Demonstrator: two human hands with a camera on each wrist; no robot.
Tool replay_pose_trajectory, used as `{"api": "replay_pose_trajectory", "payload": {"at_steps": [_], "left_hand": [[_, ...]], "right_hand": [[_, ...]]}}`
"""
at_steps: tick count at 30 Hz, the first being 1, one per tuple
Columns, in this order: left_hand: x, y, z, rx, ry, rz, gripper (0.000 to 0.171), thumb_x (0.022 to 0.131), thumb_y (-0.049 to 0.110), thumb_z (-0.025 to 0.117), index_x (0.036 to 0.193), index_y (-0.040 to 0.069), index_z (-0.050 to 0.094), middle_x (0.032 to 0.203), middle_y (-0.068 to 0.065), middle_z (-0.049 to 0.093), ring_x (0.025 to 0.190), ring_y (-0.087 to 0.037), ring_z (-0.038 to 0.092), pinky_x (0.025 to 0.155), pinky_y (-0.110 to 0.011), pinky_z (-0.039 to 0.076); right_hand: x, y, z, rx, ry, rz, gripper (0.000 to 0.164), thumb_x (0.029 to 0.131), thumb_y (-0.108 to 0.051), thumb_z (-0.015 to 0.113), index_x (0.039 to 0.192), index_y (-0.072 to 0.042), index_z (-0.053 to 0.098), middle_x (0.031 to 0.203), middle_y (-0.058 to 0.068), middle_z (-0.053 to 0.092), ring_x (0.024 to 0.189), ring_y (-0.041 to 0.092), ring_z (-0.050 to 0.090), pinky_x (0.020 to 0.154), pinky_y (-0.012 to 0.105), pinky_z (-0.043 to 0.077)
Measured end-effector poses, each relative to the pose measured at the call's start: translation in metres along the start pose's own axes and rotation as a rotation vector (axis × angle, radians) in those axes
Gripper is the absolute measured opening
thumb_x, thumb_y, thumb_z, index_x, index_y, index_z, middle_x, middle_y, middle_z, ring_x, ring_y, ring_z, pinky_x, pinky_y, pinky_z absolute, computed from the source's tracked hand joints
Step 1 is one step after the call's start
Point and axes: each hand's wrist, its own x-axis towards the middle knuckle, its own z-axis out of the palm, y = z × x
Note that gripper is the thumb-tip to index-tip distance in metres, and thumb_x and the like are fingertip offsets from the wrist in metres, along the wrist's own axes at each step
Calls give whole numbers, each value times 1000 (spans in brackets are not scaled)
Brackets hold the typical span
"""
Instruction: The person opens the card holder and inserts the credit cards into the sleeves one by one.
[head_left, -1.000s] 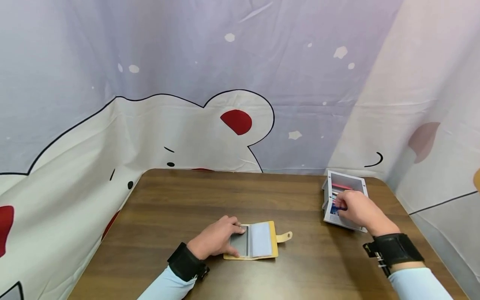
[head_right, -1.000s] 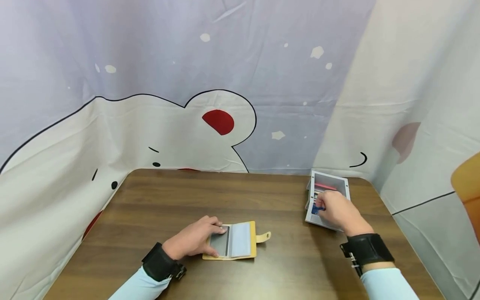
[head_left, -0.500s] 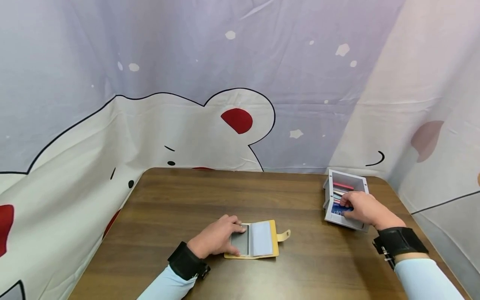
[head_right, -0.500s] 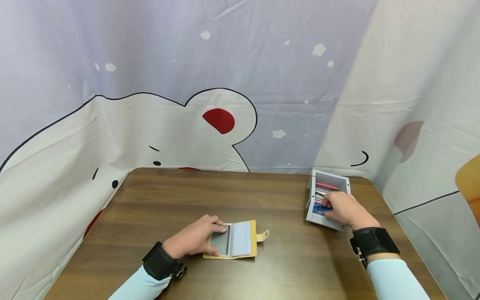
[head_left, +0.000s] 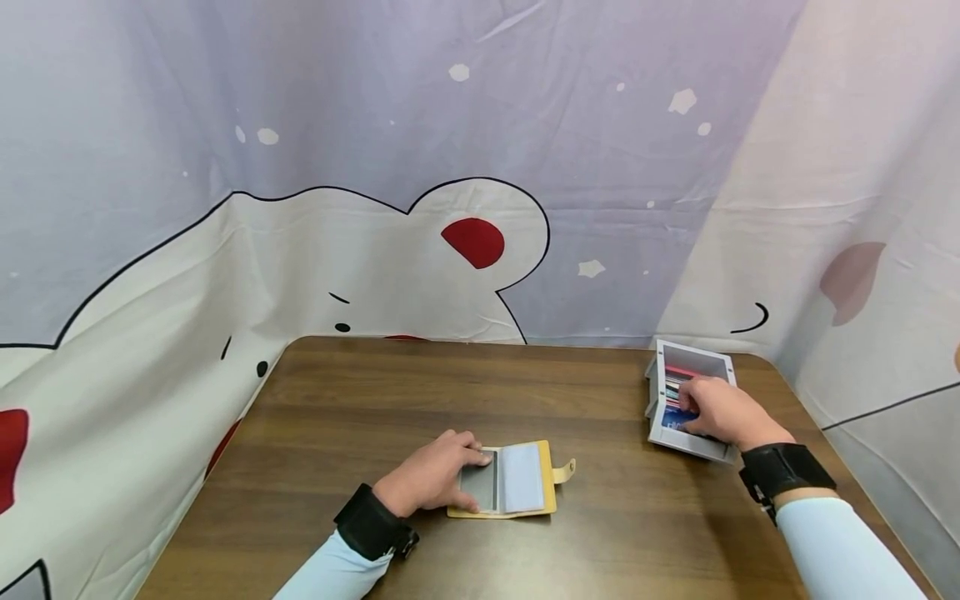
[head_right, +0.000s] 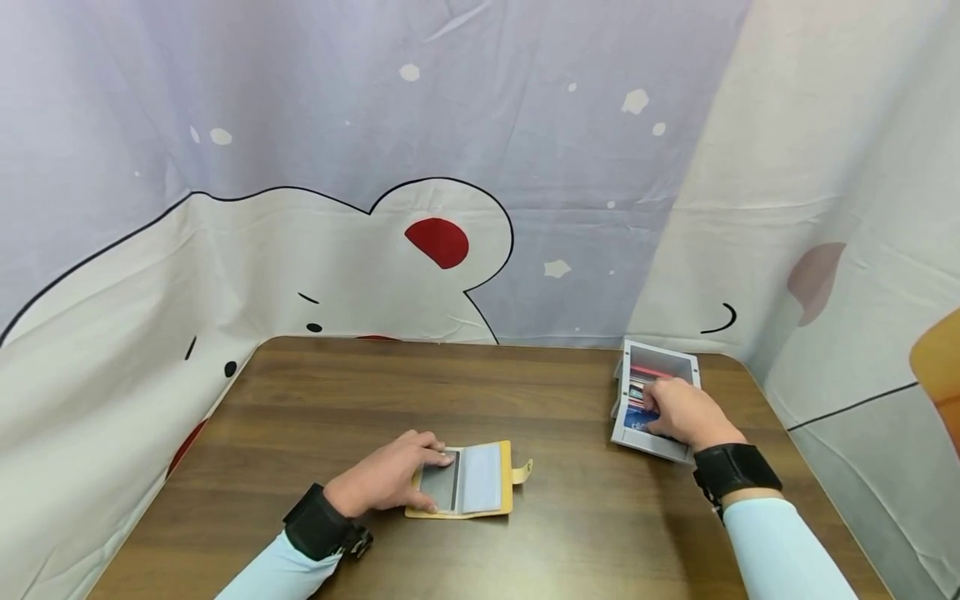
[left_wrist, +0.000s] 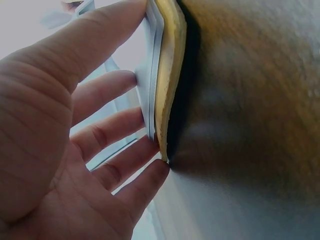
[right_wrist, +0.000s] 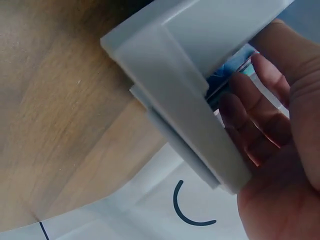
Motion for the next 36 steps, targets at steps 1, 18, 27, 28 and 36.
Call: {"api": "replay_pose_trajectory", "payload": {"at_steps": [1,18,27,28,36], "left_hand": [[0,0,0,-1,2,3,68,76,47,89,137,24,67,134,2,59,113,-14,52,90,-28,52],[0,-1,-4,-20,-13,7,67,77,45,89,137,22,68,134,2,59,114,-15,52,92,-29,51],[1,-3,0,-31,7,44,68,77,42,89,138,19,67,137,-1,59,116,-19,53,96,-30,51],[1,-3,0,-35,12,49,68,77,42,89,138,18,67,137,-2,59,117,-19,54,97,-30,50],[2,-5,2,-52,21,63,68,78,40,89,138,16,66,140,-5,59,121,-23,54,100,-33,50]], "right_hand": [[1,1,0,-2,1,4,37,73,-20,91,79,-14,56,76,-3,51,71,13,46,64,30,37],[12,17,-10,164,-163,-6,32,77,-24,89,77,-12,60,69,-6,50,64,8,45,61,24,36],[14,17,-20,231,-214,-18,26,83,-17,84,76,-12,60,67,-7,47,62,7,45,61,24,34],[14,17,-20,225,-198,-28,24,83,-17,84,76,-12,61,68,-7,49,62,6,45,61,24,35],[10,17,-24,252,-150,-31,10,88,-12,79,83,-14,70,77,-7,63,69,5,52,64,24,45]]}}
